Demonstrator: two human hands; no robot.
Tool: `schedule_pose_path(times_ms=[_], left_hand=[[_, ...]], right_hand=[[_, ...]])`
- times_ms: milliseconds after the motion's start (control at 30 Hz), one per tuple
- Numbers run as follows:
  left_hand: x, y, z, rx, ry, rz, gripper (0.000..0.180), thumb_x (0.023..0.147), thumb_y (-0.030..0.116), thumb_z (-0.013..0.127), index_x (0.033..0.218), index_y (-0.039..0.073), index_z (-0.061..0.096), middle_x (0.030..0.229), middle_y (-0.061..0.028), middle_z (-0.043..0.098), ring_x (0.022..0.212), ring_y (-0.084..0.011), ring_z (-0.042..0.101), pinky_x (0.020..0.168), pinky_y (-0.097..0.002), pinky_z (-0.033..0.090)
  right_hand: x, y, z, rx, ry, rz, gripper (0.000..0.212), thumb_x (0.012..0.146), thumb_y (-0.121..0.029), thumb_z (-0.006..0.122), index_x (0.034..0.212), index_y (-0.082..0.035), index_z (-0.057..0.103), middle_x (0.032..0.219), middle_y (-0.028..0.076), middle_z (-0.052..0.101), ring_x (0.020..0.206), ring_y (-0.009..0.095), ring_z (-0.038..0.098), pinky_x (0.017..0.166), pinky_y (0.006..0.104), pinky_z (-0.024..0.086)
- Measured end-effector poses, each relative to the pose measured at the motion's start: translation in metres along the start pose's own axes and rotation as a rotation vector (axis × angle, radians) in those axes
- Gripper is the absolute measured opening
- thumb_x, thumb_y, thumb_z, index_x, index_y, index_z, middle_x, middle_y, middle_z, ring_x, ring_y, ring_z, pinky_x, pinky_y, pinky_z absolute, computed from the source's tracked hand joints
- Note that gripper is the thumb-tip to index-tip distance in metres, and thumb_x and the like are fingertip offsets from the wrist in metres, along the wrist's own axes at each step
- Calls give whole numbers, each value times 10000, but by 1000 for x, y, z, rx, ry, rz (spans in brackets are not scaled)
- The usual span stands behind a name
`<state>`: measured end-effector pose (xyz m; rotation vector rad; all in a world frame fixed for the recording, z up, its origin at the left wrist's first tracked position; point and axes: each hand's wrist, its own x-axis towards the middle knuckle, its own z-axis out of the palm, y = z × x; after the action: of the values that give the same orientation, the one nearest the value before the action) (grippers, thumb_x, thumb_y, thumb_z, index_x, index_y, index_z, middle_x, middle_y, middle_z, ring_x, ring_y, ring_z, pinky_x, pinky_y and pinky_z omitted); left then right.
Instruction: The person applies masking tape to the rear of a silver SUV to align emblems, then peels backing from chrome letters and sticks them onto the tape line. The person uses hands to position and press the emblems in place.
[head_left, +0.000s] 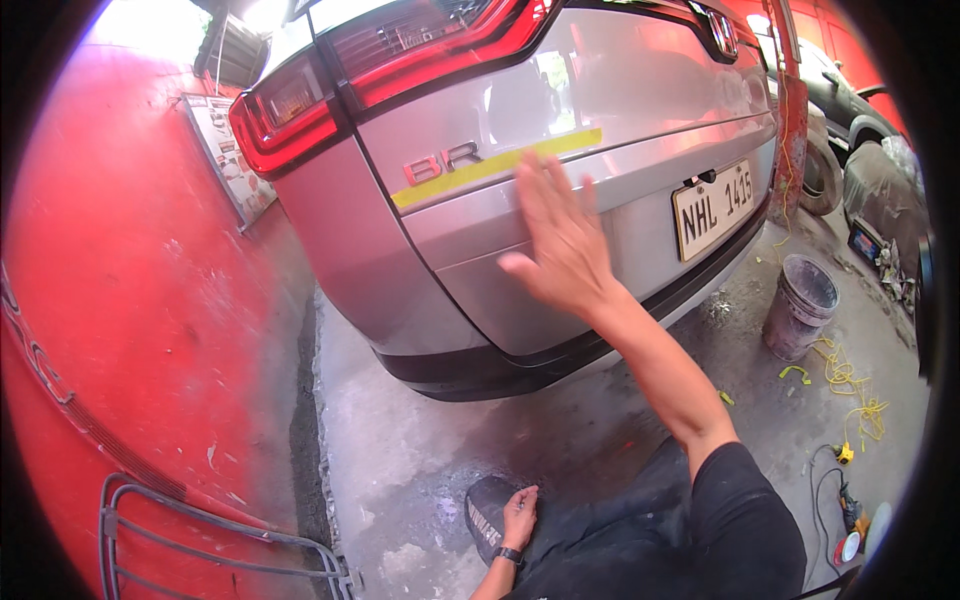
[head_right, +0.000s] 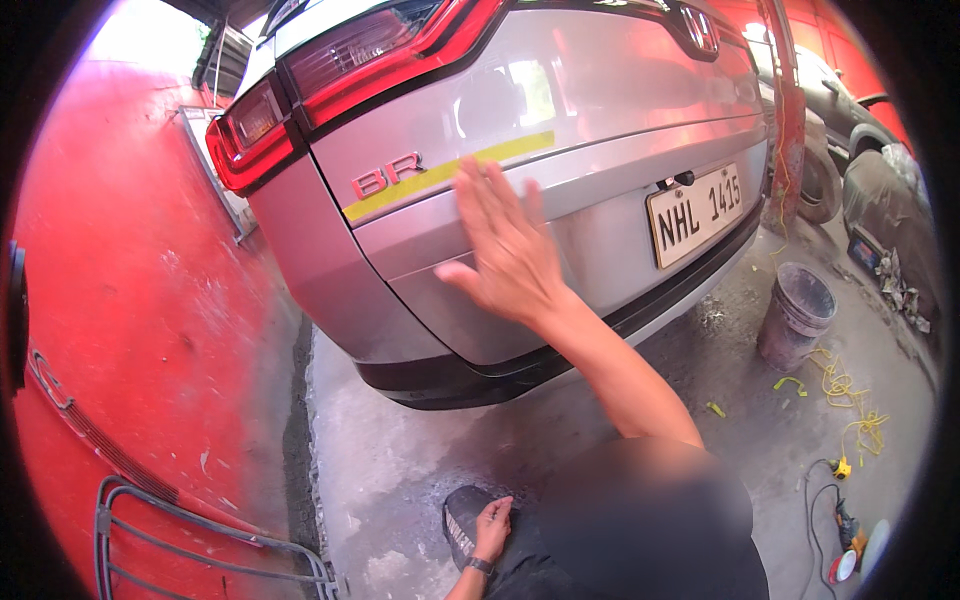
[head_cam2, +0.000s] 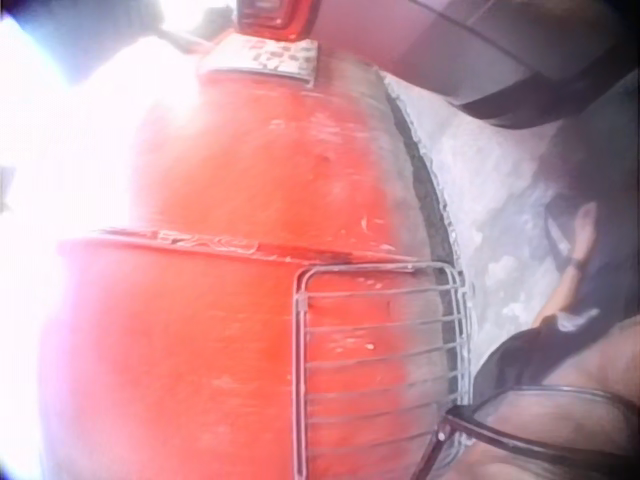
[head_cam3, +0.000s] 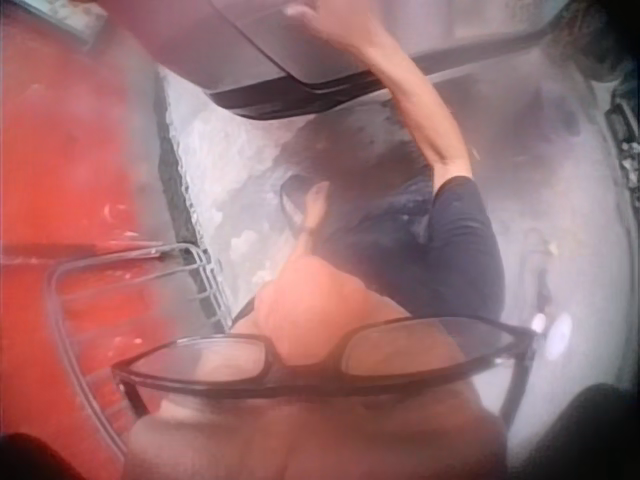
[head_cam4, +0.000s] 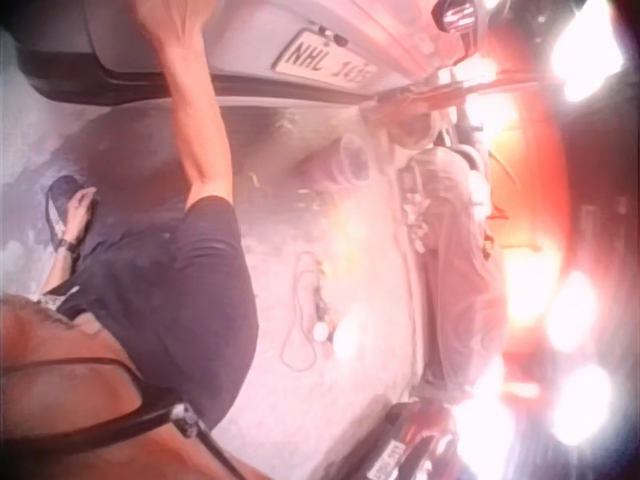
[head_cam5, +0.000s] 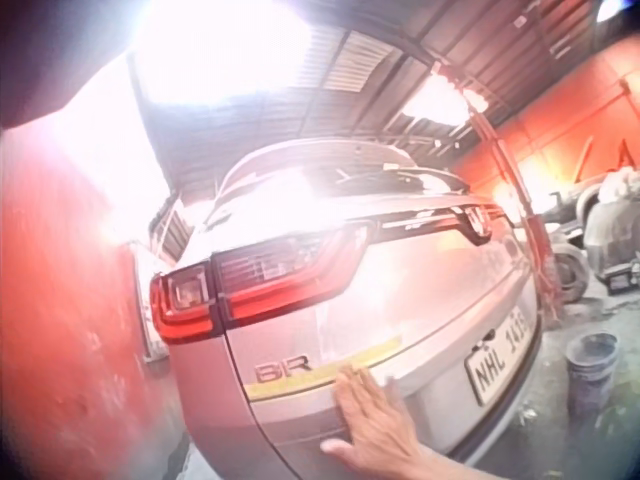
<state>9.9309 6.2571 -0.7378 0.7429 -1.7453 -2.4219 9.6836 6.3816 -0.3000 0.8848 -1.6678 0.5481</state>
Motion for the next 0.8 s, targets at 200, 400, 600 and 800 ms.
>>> schedule_pose_path(times_ms=[200, 400, 600, 800], left_hand=[[3, 2, -11, -450, -84, -236, 199, 1061, 250, 606, 1114, 64, 654, 623, 82, 316, 512, -54, 310, 471, -238, 255], [14, -9, 15, -966, -116, -525, 276, 1070, 338, 564, 1072, 69, 623, 607, 45, 349, 520, -99, 350, 497, -275, 297], [20, 1, 47, -1050, -228, -575, 303, 1053, 336, 594, 1092, 39, 638, 720, 7, 490, 608, -114, 444, 562, -273, 373], [20, 22, 64, -981, -325, -523, 334, 1039, 337, 619, 1131, 18, 651, 806, -27, 578, 691, -142, 535, 632, -287, 459]], right_hand=[[-234, -35, -34, 284, -281, 273, 657, 1005, -348, 604, 1530, 9, 436, 1578, 273, 411, 1514, 501, 287, 1200, 687, 190], [-419, -119, -66, 655, -667, 827, 302, 938, -188, 724, 1172, 3, 723, 1354, 257, 597, 1350, 446, 506, 1133, 498, 420], [-403, -108, -77, 608, -672, 643, 275, 910, -177, 755, 1134, -19, 744, 1324, 241, 613, 1330, 457, 522, 1103, 504, 444], [-380, -95, -76, 565, -596, 644, 252, 901, -155, 760, 1106, -9, 742, 1305, 236, 619, 1317, 454, 535, 1087, 497, 458]])
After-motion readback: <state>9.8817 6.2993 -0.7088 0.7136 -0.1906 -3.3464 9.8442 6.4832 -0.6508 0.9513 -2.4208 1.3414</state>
